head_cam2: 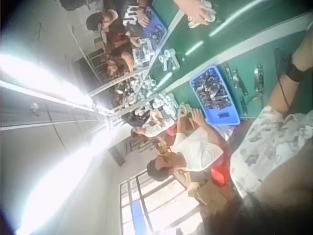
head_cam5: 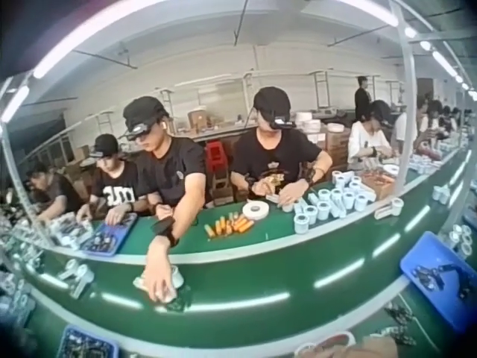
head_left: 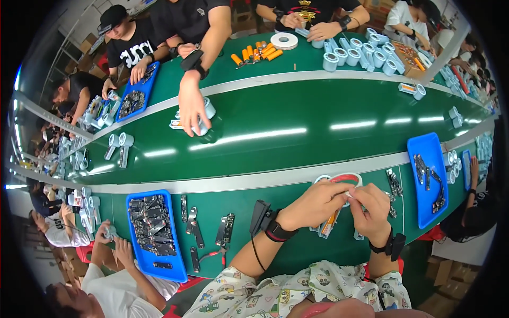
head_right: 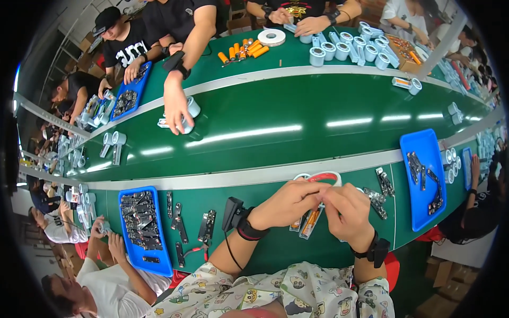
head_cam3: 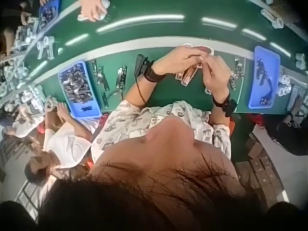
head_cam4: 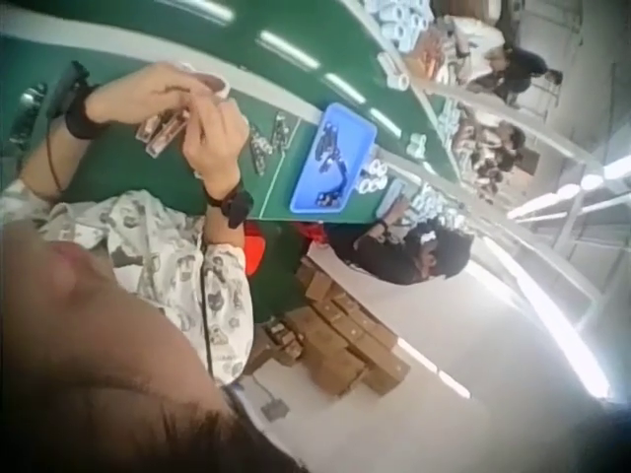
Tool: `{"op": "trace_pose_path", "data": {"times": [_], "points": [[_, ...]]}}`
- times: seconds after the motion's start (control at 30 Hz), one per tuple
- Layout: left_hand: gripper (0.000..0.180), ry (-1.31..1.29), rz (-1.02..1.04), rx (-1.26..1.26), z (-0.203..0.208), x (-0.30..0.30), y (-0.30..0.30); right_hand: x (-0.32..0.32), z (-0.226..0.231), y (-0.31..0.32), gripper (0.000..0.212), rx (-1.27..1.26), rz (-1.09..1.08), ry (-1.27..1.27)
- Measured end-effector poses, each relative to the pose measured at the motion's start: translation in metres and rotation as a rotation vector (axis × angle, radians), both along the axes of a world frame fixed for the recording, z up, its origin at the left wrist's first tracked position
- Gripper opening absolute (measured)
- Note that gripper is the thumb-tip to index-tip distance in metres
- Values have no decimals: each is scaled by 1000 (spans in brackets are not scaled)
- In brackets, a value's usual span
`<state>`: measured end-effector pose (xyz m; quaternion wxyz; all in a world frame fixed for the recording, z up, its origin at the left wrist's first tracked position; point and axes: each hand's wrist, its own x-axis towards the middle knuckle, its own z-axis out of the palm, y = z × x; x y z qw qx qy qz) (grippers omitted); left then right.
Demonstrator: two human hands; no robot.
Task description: The person peels a strip of tape from a roll, presses it onto a battery inside a fan housing, and smooths it down. They repeat this process for several more fans before setting the roll of tape down on the assembly line.
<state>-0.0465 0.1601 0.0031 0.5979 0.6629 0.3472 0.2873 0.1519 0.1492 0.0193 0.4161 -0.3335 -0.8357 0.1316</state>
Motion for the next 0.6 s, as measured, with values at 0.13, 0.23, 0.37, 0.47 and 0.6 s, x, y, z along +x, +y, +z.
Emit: {"op": "trace_pose_path", "data": {"times": [0.13,0.23,0.37,0.47,0.6], "points": [[28,-293,10,-117,-23,13,-7,0,15,-5,30,78,128,-27],[34,-290,434,-137,-31,-4,0,10,29,-13,28,8,221,87],[36,-427,856,86,-54,-20,17,26,42,1,26,-140,-71,337],[36,-280,1074,199,-83,-16,22,62,12,93,37,-522,-254,664],[34,67,1033,358,-120,-9,27,142,-28,212,39,-580,-479,733]]}}
